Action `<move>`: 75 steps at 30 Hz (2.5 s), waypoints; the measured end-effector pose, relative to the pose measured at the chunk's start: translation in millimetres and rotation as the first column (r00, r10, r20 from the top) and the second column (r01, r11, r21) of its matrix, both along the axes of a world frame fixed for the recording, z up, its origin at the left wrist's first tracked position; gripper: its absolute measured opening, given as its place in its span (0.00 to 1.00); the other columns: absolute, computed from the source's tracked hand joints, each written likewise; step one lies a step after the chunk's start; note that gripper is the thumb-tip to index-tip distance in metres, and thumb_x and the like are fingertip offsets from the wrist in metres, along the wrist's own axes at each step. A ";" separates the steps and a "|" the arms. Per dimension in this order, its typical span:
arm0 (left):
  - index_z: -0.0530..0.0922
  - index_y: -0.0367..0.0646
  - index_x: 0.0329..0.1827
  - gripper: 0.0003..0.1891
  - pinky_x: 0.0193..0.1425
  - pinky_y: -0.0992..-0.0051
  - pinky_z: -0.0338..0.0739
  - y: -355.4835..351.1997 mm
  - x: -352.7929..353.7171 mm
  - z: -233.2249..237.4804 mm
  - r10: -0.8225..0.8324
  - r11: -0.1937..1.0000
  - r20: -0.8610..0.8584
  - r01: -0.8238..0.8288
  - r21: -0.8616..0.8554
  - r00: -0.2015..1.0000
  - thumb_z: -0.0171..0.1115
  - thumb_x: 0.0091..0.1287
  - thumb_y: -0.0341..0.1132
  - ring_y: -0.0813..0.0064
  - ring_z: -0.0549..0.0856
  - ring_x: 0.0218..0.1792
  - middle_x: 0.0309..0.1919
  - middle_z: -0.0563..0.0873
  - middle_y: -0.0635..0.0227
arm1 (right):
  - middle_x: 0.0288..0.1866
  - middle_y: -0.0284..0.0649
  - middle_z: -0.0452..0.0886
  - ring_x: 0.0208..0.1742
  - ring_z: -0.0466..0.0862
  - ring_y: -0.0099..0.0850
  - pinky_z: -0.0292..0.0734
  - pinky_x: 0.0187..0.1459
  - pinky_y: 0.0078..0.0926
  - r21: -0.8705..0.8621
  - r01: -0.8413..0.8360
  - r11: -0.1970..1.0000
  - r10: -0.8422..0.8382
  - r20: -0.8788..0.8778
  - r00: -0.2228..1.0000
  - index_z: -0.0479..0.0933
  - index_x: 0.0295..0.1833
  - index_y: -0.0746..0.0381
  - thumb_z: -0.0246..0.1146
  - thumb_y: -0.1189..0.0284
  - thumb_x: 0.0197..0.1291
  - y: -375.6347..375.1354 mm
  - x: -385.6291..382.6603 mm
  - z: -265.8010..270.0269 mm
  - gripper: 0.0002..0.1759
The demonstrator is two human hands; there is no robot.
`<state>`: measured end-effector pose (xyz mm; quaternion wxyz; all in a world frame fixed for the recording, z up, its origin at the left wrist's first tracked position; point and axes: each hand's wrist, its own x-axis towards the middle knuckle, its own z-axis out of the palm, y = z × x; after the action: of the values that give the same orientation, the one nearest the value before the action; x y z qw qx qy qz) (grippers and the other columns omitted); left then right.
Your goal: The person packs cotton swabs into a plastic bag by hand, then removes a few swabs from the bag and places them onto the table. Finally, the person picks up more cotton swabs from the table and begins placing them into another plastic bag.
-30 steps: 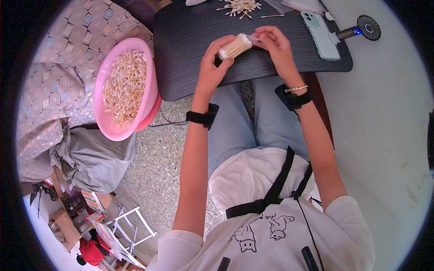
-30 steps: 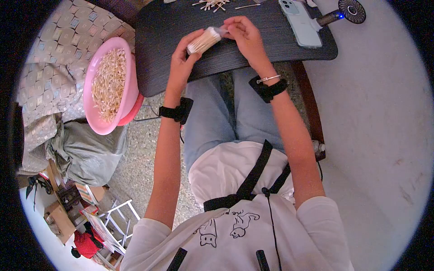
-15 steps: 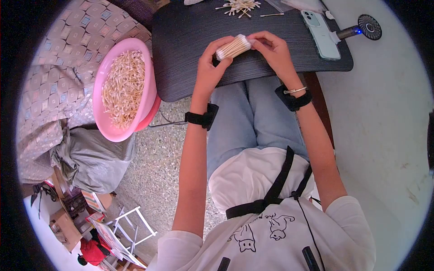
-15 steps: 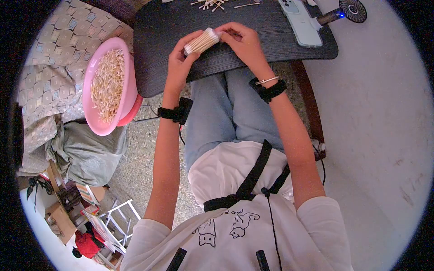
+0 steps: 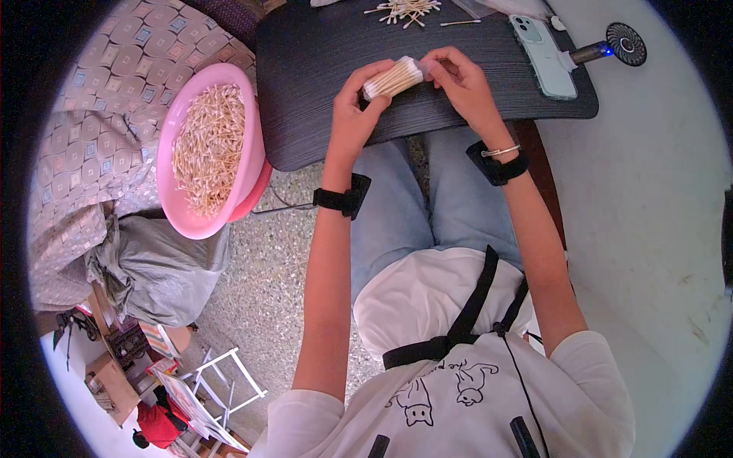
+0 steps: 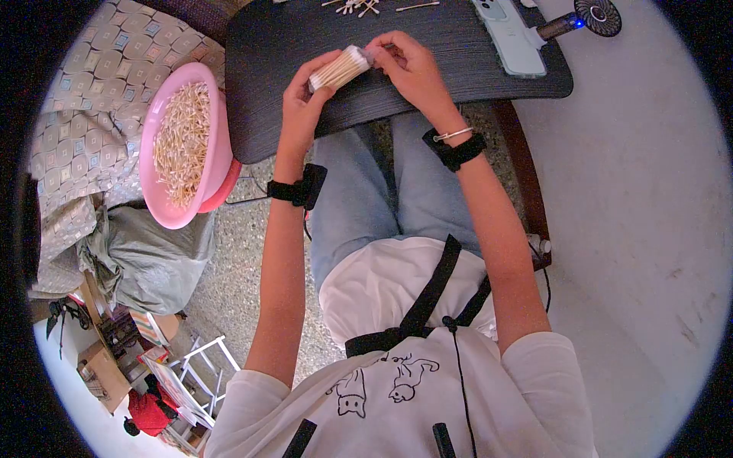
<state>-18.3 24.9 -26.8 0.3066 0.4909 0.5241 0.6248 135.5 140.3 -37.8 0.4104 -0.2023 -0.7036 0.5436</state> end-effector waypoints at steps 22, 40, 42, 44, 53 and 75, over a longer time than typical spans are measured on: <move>0.74 0.40 0.55 0.19 0.55 0.78 0.71 0.1 8.9 10.0 0.147 0.986 -0.175 -0.158 -0.054 0.974 0.66 0.60 0.30 0.79 0.77 0.49 0.48 0.79 0.69 | 0.40 0.34 0.79 0.43 0.78 0.20 0.73 0.45 0.19 0.010 -0.010 1.000 0.011 -0.051 0.999 0.73 0.43 0.63 0.60 0.72 0.62 0.3 -2.7 0.1 0.08; 0.72 0.40 0.52 0.18 0.51 0.79 0.73 -1.2 6.7 6.8 0.179 0.983 0.080 -0.176 -0.050 0.981 0.65 0.62 0.32 0.80 0.78 0.46 0.46 0.79 0.69 | 0.51 0.44 0.73 0.53 0.71 0.44 0.64 0.57 0.41 0.937 0.225 0.266 -0.817 0.096 0.568 0.72 0.57 0.62 0.58 0.76 0.55 54.8 -7.7 -9.8 0.21; 0.73 0.40 0.51 0.18 0.47 0.80 0.75 -0.4 7.7 6.3 0.208 0.978 0.068 -0.207 -0.011 0.976 0.66 0.60 0.32 0.81 0.79 0.44 0.42 0.81 0.69 | 0.50 0.42 0.74 0.53 0.72 0.43 0.65 0.57 0.40 0.842 0.201 0.501 -0.742 0.298 0.600 0.73 0.55 0.61 0.59 0.74 0.55 58.3 -8.5 -5.8 0.19; 0.73 0.40 0.51 0.17 0.48 0.80 0.75 -1.7 8.9 8.2 0.209 0.978 0.077 -0.209 -0.010 0.975 0.66 0.61 0.32 0.81 0.79 0.44 0.43 0.81 0.69 | 0.49 0.41 0.74 0.54 0.72 0.42 0.65 0.57 0.40 0.732 0.156 0.663 -0.645 0.453 0.615 0.75 0.53 0.60 0.59 0.73 0.56 56.8 -10.4 2.8 0.17; 0.71 0.39 0.54 0.18 0.55 0.78 0.72 -1.1 8.1 7.4 0.165 0.986 0.134 -0.161 -0.044 0.977 0.64 0.62 0.32 0.79 0.77 0.49 0.48 0.78 0.68 | 0.53 0.40 0.74 0.57 0.72 0.38 0.67 0.56 0.38 0.934 0.097 0.343 -0.594 0.135 0.793 0.76 0.51 0.56 0.59 0.68 0.58 38.6 -33.7 5.3 0.15; 0.73 0.39 0.51 0.18 0.48 0.80 0.74 -0.9 7.2 6.2 0.197 0.980 0.086 -0.197 -0.011 0.977 0.66 0.61 0.32 0.81 0.79 0.43 0.43 0.81 0.68 | 0.46 0.42 0.77 0.52 0.75 0.40 0.73 0.51 0.34 0.661 0.143 0.737 -0.477 0.358 0.803 0.77 0.46 0.63 0.60 0.71 0.56 37.1 -19.7 4.2 0.13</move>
<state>-11.1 24.1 -20.5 0.2663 0.4088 0.5570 0.6721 115.8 177.4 -33.7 0.3415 -0.3145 -0.8749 0.1376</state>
